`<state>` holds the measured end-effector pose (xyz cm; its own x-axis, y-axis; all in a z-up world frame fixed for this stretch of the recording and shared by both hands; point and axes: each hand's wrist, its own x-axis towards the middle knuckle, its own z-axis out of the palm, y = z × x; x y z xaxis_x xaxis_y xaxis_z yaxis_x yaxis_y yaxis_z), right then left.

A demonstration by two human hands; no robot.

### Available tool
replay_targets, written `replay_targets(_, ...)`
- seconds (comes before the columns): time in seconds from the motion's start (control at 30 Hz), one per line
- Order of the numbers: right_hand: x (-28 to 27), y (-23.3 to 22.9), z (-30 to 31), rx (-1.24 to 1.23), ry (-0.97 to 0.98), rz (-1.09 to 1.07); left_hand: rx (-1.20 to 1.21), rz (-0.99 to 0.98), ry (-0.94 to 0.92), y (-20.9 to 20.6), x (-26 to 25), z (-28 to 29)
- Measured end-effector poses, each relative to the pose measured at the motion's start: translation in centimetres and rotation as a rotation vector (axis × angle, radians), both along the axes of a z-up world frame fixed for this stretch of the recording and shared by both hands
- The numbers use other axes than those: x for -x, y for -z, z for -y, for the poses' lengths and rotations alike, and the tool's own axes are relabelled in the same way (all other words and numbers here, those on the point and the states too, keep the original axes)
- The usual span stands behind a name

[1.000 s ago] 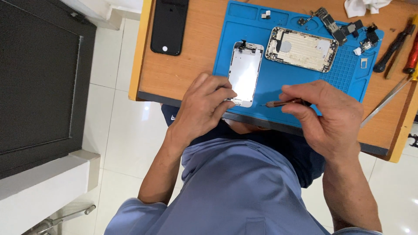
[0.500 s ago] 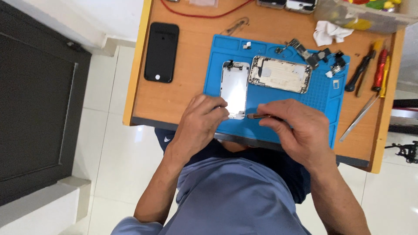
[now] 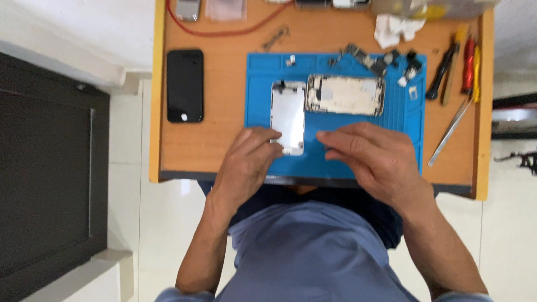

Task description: The person uses tweezers to remove a small component from a disassembled smartphone chassis. They then use a screwdriver to unscrew and remove a metal bracket from the phone's frame, placing the parts on a blue work mat.

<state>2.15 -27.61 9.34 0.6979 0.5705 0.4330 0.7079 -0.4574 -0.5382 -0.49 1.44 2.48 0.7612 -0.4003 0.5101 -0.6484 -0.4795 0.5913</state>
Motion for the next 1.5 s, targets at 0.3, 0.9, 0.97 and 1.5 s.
replay_targets(0.3, -0.5, 2.2, 2.6, 0.148, 0.197, -0.145, 0.008, -0.049, -0.028, 0.4, 0.1, 0.0)
replay_targets(0.9, -3.6, 2.1, -1.7, -0.130, -0.020, -0.167, 0.009, -0.041, -0.115, -0.9, -0.1, 0.3)
replay_targets(0.97, -4.6, 2.8, -1.5, -0.109, -0.034, -0.145, -0.004, -0.044, -0.125, -0.5, -0.2, 0.3)
replay_targets(1.5, -6.3, 4.3, -0.1, -0.530, -0.042, -0.407, 0.015, -0.066, -0.130, -0.4, 0.0, 0.3)
